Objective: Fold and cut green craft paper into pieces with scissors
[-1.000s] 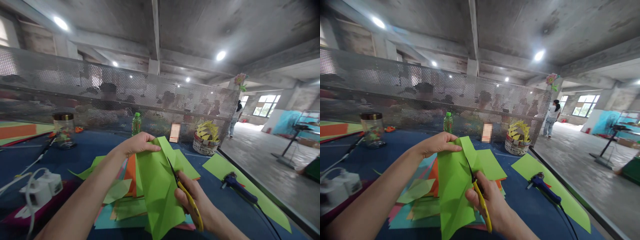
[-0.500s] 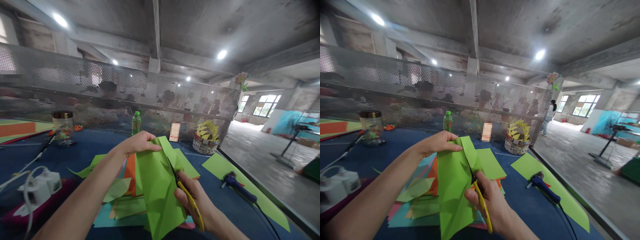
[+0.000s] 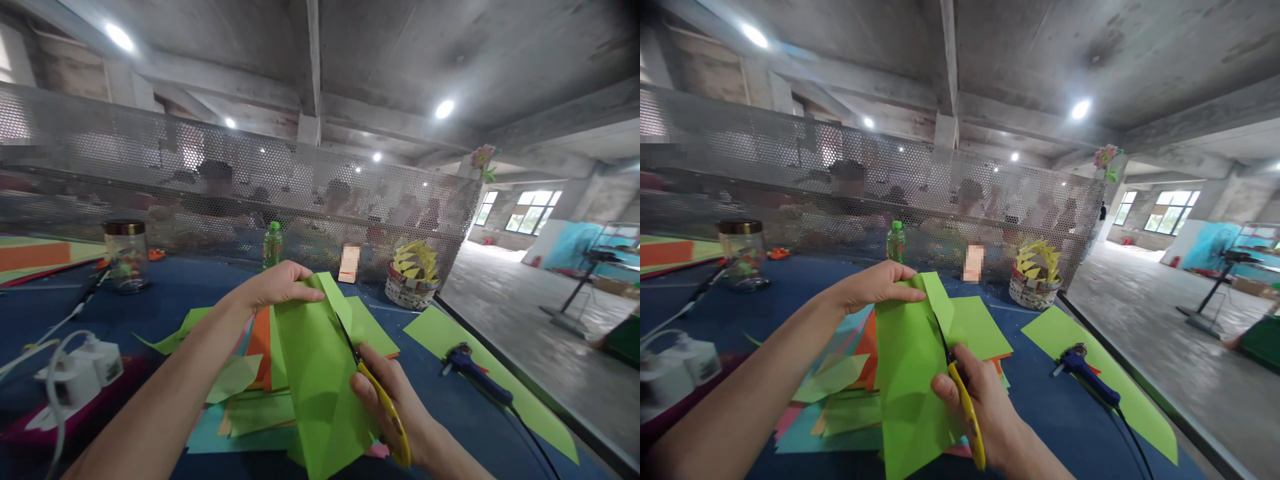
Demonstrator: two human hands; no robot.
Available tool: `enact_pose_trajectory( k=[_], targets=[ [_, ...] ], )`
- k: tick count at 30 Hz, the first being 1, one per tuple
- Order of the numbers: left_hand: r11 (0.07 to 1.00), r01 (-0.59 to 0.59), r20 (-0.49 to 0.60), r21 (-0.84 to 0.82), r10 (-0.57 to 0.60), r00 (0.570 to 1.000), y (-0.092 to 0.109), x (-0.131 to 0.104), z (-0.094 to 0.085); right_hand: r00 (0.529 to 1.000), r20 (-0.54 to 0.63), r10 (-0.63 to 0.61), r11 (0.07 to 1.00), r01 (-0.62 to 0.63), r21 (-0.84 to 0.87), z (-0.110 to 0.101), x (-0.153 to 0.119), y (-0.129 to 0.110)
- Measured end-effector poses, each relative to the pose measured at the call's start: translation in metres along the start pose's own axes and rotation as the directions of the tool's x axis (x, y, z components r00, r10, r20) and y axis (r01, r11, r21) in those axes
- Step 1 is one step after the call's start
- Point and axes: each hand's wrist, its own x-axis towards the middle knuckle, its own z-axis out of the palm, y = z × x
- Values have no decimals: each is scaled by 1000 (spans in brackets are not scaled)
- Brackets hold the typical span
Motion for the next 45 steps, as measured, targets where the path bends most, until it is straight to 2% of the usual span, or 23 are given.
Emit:
enact_pose_trajectory(
  k=[4, 11, 17, 21, 25, 37, 45],
  targets=[
    [1000, -6, 0, 7, 6, 1000, -1, 1, 0, 998, 18, 55, 998, -55, 42, 0, -2, -4],
    [1000, -12, 11, -6, 12, 1000, -3, 1, 0, 993, -66, 96, 995, -95, 27, 4, -5, -6],
    [1000, -22, 2, 14, 22, 1000, -3, 2, -1, 997, 40, 65, 998, -66, 21, 1, -5, -3],
    [1000, -21, 18, 17, 21, 1000, -1, 1, 1, 999, 35, 39, 999, -40, 17, -1, -5, -6],
    [1000, -11, 37, 18, 10, 999, 0, 1, 4, 997, 10, 82, 996, -83, 20, -1, -6, -9],
    [999, -28, 52, 26, 27, 998, -3, 3, 5, 994, 51, 98, 959, -108, 261, 7, -6, -3],
    [998, -37, 28, 46, 36, 999, -3, 3, 6, 997, 37, 65, 963, -72, 260, 6, -6, -4]
  ],
)
